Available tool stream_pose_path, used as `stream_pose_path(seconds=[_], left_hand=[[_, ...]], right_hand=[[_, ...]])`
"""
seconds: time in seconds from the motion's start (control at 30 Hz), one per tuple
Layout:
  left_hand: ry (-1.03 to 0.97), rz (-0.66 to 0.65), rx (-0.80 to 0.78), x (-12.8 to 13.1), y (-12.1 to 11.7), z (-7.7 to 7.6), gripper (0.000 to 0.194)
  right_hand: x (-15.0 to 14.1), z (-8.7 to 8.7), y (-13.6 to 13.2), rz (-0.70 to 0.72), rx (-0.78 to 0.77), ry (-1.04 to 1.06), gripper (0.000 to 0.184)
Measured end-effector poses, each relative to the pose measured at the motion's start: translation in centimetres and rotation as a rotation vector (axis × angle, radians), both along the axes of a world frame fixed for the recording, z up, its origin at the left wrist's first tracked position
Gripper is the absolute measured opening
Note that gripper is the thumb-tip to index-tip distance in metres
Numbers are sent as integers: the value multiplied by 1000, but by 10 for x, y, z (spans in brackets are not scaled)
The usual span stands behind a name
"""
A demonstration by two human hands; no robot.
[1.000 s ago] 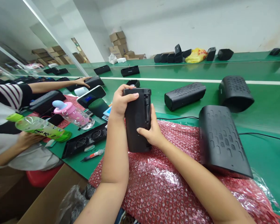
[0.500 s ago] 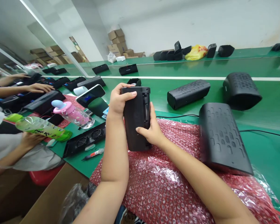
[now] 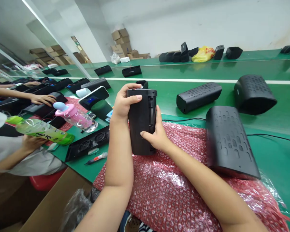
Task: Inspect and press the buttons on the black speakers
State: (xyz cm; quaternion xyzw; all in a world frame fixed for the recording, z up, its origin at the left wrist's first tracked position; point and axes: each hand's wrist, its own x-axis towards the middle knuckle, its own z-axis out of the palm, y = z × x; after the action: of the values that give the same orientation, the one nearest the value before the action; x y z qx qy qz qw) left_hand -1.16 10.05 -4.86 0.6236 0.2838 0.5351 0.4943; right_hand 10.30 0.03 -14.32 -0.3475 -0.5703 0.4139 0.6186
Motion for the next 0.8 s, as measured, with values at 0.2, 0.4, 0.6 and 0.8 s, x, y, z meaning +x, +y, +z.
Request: stream_pose_path(seconds=[0.2, 0.4, 0.6, 0.8], left_hand=[[4, -11, -62, 0, -4, 1, 43], [16, 11, -62, -1, -3, 0, 44], [18, 16, -62, -1, -3, 0, 44], [7, 20, -82, -1, -4, 1, 45]], right_hand=[[1, 0, 0, -4, 11, -16, 124], [2, -3, 1, -6, 24, -4, 124], [2, -2, 1, -8, 14, -2, 123], [1, -3, 0, 16, -5, 15, 122]])
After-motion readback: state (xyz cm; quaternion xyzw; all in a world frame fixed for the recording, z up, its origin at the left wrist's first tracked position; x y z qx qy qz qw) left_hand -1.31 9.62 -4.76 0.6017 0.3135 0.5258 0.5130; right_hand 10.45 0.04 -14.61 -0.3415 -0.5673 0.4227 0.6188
